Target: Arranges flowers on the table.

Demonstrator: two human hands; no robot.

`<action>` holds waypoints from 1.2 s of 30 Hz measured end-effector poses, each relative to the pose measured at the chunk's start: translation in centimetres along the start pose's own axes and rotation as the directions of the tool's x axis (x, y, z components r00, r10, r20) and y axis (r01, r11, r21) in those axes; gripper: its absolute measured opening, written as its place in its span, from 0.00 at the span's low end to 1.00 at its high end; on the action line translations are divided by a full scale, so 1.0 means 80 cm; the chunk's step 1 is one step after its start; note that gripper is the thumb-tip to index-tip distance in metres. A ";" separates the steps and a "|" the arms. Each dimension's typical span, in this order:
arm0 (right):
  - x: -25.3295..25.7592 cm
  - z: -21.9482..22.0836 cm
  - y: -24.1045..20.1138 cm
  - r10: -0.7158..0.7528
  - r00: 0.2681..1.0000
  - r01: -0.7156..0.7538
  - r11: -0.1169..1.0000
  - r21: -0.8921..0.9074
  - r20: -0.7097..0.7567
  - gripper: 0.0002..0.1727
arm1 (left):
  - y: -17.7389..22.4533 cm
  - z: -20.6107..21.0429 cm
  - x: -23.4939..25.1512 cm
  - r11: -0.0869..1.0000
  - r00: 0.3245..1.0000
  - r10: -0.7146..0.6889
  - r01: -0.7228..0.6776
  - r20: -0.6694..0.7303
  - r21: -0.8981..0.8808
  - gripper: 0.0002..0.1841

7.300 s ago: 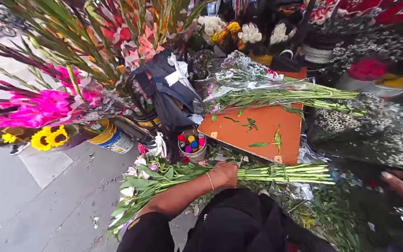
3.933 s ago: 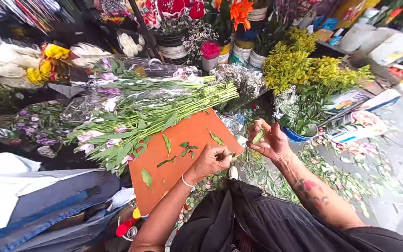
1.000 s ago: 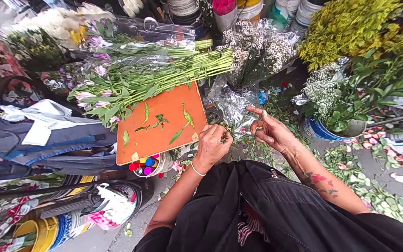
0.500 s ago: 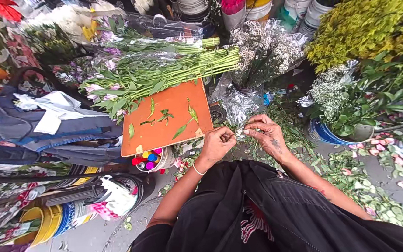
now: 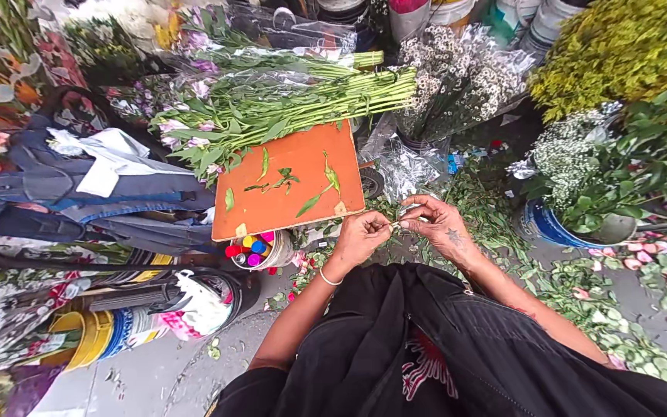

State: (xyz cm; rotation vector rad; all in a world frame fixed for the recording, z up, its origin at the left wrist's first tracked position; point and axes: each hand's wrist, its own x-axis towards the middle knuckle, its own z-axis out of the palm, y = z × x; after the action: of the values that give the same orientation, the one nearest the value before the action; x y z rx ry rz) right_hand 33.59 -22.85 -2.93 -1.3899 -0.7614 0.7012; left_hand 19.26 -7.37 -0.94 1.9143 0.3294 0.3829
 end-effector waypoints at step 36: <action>-0.027 0.018 0.040 0.110 0.985 -0.064 0.948 0.312 -0.133 0.07 | -0.008 0.018 -0.024 0.983 0.991 -0.104 0.115 -0.086 0.142 0.05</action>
State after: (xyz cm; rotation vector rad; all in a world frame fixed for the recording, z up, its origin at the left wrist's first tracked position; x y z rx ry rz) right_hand 31.22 -23.53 -6.24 -1.1806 -0.4518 0.7412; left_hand 18.06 -9.10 -2.24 2.0171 0.5255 0.3696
